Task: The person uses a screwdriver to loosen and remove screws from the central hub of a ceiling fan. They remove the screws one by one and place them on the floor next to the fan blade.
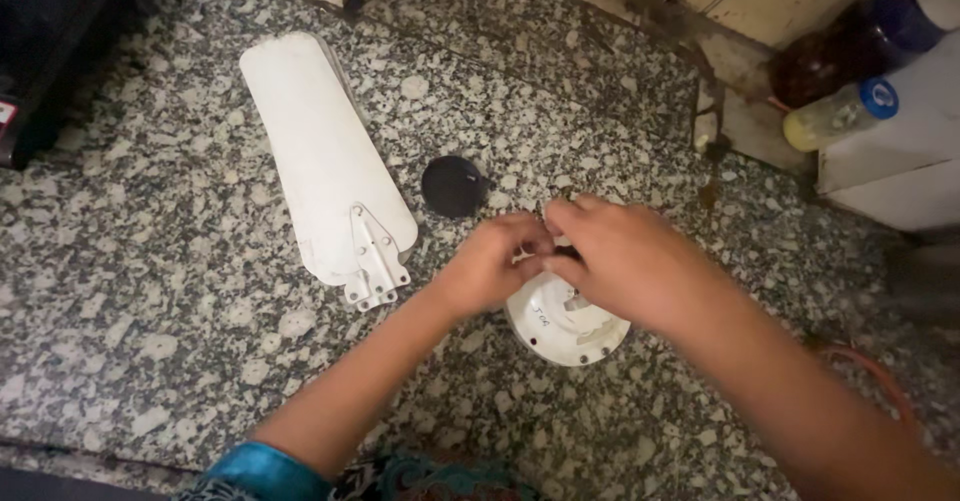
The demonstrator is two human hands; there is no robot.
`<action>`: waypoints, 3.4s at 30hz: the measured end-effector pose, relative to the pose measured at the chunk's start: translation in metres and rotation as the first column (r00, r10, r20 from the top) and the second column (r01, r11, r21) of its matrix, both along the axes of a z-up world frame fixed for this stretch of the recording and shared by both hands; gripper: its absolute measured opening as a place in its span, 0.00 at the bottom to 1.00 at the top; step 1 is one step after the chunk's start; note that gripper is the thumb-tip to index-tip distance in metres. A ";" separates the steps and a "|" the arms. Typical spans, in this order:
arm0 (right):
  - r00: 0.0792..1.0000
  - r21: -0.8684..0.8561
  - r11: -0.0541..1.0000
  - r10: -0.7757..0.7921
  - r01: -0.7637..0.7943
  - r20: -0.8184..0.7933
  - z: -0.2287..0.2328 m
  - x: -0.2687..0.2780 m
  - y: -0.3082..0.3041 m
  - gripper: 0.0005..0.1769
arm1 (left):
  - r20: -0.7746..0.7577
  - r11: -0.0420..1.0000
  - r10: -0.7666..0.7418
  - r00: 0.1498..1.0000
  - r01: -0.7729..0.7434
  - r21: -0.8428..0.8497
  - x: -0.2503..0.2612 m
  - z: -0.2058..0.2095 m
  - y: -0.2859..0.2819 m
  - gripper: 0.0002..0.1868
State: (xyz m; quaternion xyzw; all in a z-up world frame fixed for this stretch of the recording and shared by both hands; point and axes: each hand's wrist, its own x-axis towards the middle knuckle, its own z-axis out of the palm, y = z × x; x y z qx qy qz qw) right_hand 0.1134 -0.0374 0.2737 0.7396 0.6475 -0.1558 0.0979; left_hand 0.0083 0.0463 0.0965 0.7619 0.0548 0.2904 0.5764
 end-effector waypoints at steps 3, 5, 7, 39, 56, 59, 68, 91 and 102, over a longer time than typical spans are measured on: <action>0.996 0.004 1.000 -0.024 0.025 -0.084 0.003 0.003 -0.006 0.16 | -0.067 0.995 -0.054 0.996 0.048 -0.087 -0.004 0.008 0.003 0.14; 0.998 0.072 0.997 -0.011 0.014 -0.055 0.001 0.001 -0.008 0.15 | -0.133 0.994 -0.083 0.988 0.074 -0.076 -0.003 0.014 0.003 0.20; 0.999 0.066 0.997 -0.045 0.046 -0.004 0.000 0.000 -0.009 0.15 | -0.142 0.996 -0.081 0.986 0.073 -0.058 -0.001 0.018 0.003 0.18; 0.998 0.316 0.948 0.036 -0.018 -0.051 0.012 0.004 -0.029 0.15 | -0.104 0.982 -0.152 0.983 0.139 -0.129 0.001 0.029 0.006 0.17; 0.970 0.070 0.975 -0.216 0.209 0.112 0.009 -0.004 -0.033 0.24 | -0.214 0.997 0.028 0.976 -0.044 -0.070 -0.003 0.042 -0.009 0.22; 0.995 0.317 0.945 -0.091 0.075 0.034 0.008 -0.004 -0.035 0.25 | -0.222 0.996 0.075 0.972 -0.060 0.072 0.000 0.042 -0.007 0.19; 0.967 0.077 0.968 -0.244 0.238 0.071 0.004 -0.004 -0.032 0.24 | -0.264 0.995 0.076 0.961 -0.090 -0.041 0.003 0.040 -0.010 0.19; 0.961 0.235 0.934 -0.241 0.268 -0.136 -0.003 0.006 -0.036 0.17 | -0.124 0.991 0.019 0.992 -0.034 -0.128 0.010 0.035 -0.007 0.22; 0.960 0.541 0.831 0.030 0.130 -0.277 -0.003 0.007 -0.042 0.15 | -0.190 0.984 0.039 0.981 -0.070 -0.162 0.002 0.041 -0.008 0.17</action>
